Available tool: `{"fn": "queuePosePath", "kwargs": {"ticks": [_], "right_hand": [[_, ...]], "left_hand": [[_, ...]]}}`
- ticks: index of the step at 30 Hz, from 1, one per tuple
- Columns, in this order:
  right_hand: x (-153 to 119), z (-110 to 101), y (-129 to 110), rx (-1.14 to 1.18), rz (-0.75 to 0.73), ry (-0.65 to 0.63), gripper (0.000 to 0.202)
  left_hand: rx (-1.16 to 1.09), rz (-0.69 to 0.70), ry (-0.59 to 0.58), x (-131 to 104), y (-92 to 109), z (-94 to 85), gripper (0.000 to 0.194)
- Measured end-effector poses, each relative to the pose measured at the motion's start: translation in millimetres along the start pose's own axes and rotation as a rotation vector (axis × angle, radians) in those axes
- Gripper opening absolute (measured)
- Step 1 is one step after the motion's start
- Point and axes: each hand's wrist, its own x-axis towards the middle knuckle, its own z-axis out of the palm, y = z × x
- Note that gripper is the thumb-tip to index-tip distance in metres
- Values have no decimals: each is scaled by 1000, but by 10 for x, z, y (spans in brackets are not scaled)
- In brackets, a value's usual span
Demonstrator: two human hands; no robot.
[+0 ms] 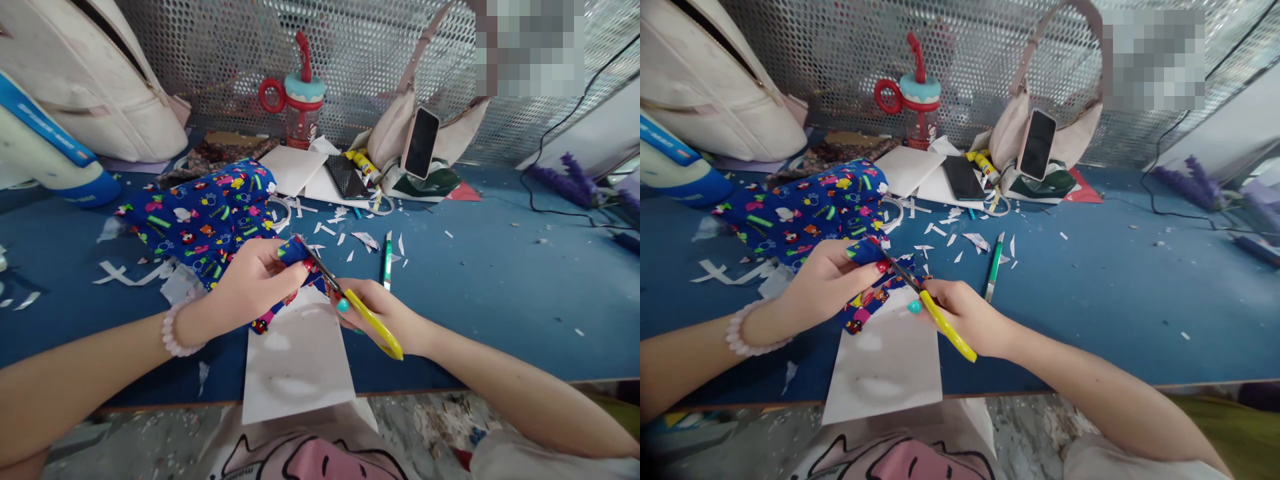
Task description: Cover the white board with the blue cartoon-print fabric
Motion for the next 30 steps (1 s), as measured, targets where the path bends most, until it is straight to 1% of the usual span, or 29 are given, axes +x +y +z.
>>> {"fn": "queuePosePath", "kwargs": {"ticks": [9,14,20,23,27,30], "right_hand": [[8,2,-13,25,-23,0,51],[5,12,-2,15,-8,4,53],[-3,20,-13,54,-18,0,56],[-8,19,-20,45,-26,-2,56],[-20,21,-29,24,-33,-8,56],[-23,21,-39,3,-9,-3,55]], "left_hand": [[-12,14,-16,1,-8,-3,27],[-4,3,-22,-8,-26,-12,26],[-88,7,-72,-9,-17,-6,22],[-97,28,-55,-5,-4,2,26],[-23,52,-4,-2,-6,6,25],[15,59,4,-4,-12,2,26]]}}
